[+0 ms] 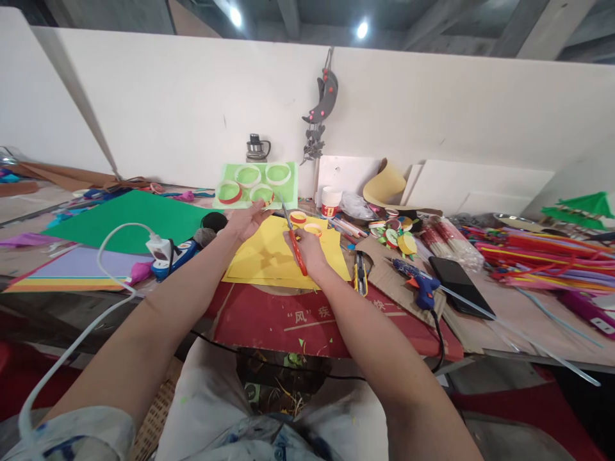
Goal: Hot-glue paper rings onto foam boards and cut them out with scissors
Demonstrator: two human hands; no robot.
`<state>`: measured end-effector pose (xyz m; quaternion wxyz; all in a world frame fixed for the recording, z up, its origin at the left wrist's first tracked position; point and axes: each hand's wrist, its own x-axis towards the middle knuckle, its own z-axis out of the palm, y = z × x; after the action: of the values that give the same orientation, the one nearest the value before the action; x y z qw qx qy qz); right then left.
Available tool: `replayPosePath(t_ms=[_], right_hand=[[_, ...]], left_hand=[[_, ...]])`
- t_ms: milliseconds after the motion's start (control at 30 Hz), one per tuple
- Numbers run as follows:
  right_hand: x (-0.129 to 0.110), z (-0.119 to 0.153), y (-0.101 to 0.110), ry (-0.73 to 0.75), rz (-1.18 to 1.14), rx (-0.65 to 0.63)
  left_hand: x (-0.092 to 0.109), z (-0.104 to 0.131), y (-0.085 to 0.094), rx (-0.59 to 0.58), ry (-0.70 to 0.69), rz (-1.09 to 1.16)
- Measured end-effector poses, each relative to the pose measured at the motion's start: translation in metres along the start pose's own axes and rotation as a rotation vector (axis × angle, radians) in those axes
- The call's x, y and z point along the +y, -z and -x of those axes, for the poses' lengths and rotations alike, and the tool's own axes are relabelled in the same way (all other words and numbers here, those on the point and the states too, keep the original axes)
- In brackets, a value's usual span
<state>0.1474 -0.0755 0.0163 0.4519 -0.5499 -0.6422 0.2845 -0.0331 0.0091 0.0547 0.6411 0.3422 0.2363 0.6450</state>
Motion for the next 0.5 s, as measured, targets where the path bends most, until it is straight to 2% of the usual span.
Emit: replayPosePath(t_ms=[100,267,500], right_hand=[[-0.002,0.002,0.001,0.003,-0.011,-0.011],[-0.008,0.002,0.002,0.017,0.011,0.016],[-0.013,0.008,-0.002,0.024,0.014,0.011]], left_hand=[[-0.001,-0.001,0.002,0.009,-0.012,0.005],[0.005,0.004,-0.001,-0.073,-0.011,0.06],[0.006,-0.003,-0.003,0.107,-0.061,0.206]])
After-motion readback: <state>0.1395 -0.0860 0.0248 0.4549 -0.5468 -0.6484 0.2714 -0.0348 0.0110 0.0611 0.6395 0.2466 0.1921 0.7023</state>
